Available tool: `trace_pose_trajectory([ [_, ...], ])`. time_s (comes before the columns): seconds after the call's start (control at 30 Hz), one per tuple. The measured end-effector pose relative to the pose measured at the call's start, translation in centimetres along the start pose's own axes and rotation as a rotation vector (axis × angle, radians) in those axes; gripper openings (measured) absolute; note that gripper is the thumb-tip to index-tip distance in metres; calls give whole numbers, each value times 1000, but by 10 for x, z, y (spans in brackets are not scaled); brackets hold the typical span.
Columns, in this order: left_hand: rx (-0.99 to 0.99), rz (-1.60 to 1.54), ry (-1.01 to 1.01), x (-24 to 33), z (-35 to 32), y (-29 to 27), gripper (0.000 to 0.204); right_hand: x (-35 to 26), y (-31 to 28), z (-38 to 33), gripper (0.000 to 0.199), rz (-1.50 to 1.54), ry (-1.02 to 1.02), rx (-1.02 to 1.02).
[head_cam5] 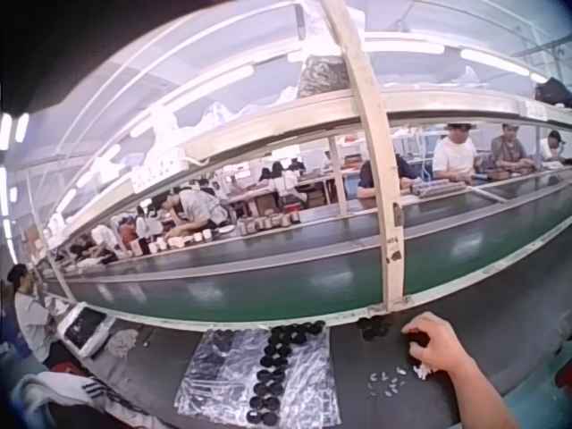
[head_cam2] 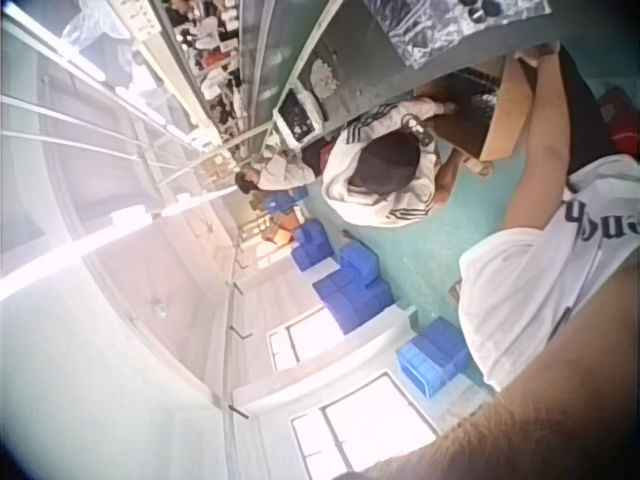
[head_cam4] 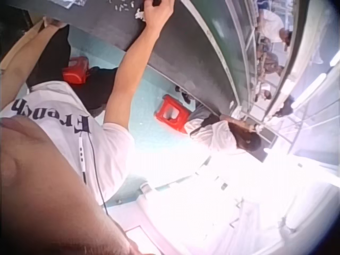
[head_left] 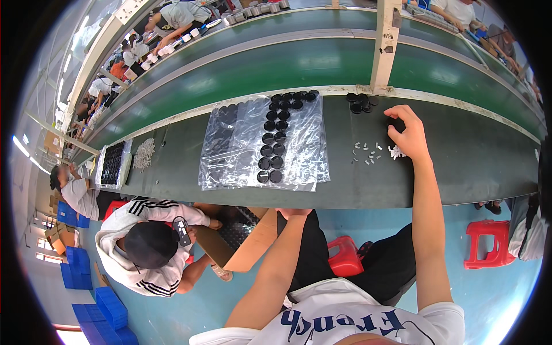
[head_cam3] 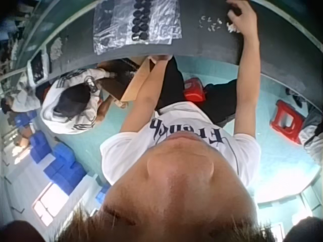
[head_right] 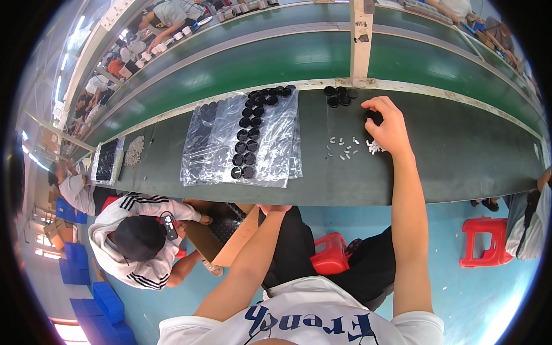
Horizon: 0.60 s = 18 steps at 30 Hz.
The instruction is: The recorder is picking up small black electronic components from the workbench and placing them into clear plastic bags.
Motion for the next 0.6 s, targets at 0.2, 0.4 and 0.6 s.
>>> trace_pose_trajectory([
  [0.2,219,7,8,-4,0,13,69,-1,2,0,35,3,-14,-5],
  [0.4,99,10,11,-2,1,6,70,5,1,0,35,1,-5,-55],
  [0.6,195,-48,0,-4,1,11,70,1,2,0,32,12,-25,6],
])
Point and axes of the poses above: each hand's wrist, its own z-axis towards the middle knuckle, its own y-axis out of the palm, x = y × z, the point moved 1 cm from there along z, towards the middle knuckle, and after that the axes turned 4 degrees about z, right-handed, at the moved point
